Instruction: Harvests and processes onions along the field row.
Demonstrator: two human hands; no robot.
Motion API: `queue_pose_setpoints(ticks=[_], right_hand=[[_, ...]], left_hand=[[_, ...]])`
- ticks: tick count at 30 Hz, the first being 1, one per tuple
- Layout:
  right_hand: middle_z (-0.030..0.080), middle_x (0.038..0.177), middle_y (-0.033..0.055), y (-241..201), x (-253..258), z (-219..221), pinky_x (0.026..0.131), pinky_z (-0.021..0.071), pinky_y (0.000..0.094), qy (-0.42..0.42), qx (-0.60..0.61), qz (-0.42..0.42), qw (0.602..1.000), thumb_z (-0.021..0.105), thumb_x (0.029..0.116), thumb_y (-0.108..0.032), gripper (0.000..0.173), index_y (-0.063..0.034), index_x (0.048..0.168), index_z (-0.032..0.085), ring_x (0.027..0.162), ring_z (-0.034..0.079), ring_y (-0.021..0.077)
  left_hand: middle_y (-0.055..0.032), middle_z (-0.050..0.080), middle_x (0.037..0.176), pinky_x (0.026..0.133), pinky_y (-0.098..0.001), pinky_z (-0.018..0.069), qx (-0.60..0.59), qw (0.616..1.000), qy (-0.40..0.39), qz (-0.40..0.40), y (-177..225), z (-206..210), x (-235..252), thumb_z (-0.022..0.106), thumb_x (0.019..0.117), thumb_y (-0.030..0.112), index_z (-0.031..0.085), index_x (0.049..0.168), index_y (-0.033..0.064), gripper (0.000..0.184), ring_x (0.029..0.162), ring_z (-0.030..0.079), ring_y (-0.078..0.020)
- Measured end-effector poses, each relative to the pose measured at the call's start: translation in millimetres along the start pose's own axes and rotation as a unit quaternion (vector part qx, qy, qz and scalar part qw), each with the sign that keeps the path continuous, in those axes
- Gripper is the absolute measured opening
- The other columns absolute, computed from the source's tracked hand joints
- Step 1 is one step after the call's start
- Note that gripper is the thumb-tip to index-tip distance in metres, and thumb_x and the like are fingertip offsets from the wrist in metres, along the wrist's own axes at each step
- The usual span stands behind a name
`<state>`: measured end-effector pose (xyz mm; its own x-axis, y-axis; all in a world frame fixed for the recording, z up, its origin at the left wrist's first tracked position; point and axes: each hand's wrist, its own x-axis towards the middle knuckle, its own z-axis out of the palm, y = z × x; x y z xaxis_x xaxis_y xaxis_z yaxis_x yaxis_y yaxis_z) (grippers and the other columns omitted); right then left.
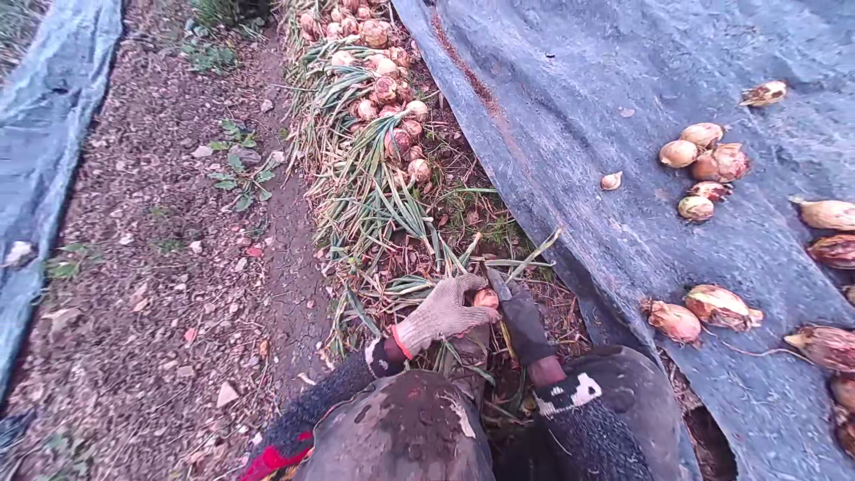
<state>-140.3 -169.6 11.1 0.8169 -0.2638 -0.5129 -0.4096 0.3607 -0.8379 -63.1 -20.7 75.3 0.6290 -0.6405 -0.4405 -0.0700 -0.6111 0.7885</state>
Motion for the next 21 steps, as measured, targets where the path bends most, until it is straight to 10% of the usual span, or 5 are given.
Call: queue_pose_setpoints(ticks=[7, 10, 14, 17, 21], right_hand=[[0.053, 0.06, 0.003, -5, -18, 5, 0.042, 0.0511, 0.0324, 0.01, 0.122, 0.077, 0.989, 0.036, 0.1107, -0.042, 0.047, -0.002, 0.102, 0.059, 0.045, 0.052, 0.0146], [0.063, 0.075, 0.0054, -6, -22, 2, 0.054, 0.056, 0.0337, 0.039, 0.006, -0.022, 0.999, 0.039, 0.1095, -0.042, 0.045, -0.0057, 0.123, 0.063, 0.058, 0.06, 0.0151], [0.071, 0.118, 0.0129, -13, -26, 17, 0.093, 0.0539, 0.0607, -0.27, -0.383, 0.015, 0.883, 0.051, 0.0883, -0.079, 0.083, -0.022, 0.148, 0.051, 0.108, 0.069, 0.0304], [0.071, 0.12, 0.008, -12, -24, 15, 0.098, 0.0515, 0.0573, -0.426, -0.327, 0.046, 0.842, 0.061, 0.0926, -0.061, 0.057, -0.0256, 0.137, 0.063, 0.112, 0.067, 0.0243], [0.074, 0.111, 0.0047, -6, -10, -9, 0.09, 0.057, 0.0556, -0.256, -0.329, 0.062, 0.907, 0.054, 0.0898, -0.075, 0.068, -0.0293, 0.139, 0.06, 0.103, 0.071, 0.0222]], left_hand=[[-0.0017, 0.07, 0.113, 0.088, -0.0416, 0.058, 0.188, 0.959, 0.201, -0.066, -41, -20, 20, 0.079, 0.0733, 0.035, 0.073, 0.111, 0.0161, 0.042, 0.101, 0.067, -0.0144], [-0.0041, 0.072, 0.107, 0.083, -0.0421, 0.0594, 0.097, 0.959, 0.229, -0.139, -76, -70, 41, 0.079, 0.0777, 0.035, 0.069, 0.12, 0.0125, 0.049, 0.095, 0.07, -0.0167], [-0.0229, 0.067, 0.125, 0.089, -0.053, 0.0616, -0.336, 0.938, 0.009, 0.085, -2, -110, 46, 0.081, 0.0862, 0.029, 0.053, 0.141, 0.0002, 0.068, 0.103, 0.071, -0.0376], [-0.0076, 0.072, 0.121, 0.087, -0.0406, 0.0637, -0.029, 0.987, 0.152, 0.048, 24, -134, 92, 0.078, 0.0895, 0.038, 0.059, 0.14, 0.0115, 0.06, 0.101, 0.073, -0.0208], [-0.0251, 0.058, 0.137, 0.093, -0.0669, 0.0509, 0.369, 0.853, 0.294, -0.223, -41, -171, 198, 0.072, 0.0806, 0.065, 0.053, 0.146, 0.012, 0.087, 0.118, 0.061, -0.0448]])
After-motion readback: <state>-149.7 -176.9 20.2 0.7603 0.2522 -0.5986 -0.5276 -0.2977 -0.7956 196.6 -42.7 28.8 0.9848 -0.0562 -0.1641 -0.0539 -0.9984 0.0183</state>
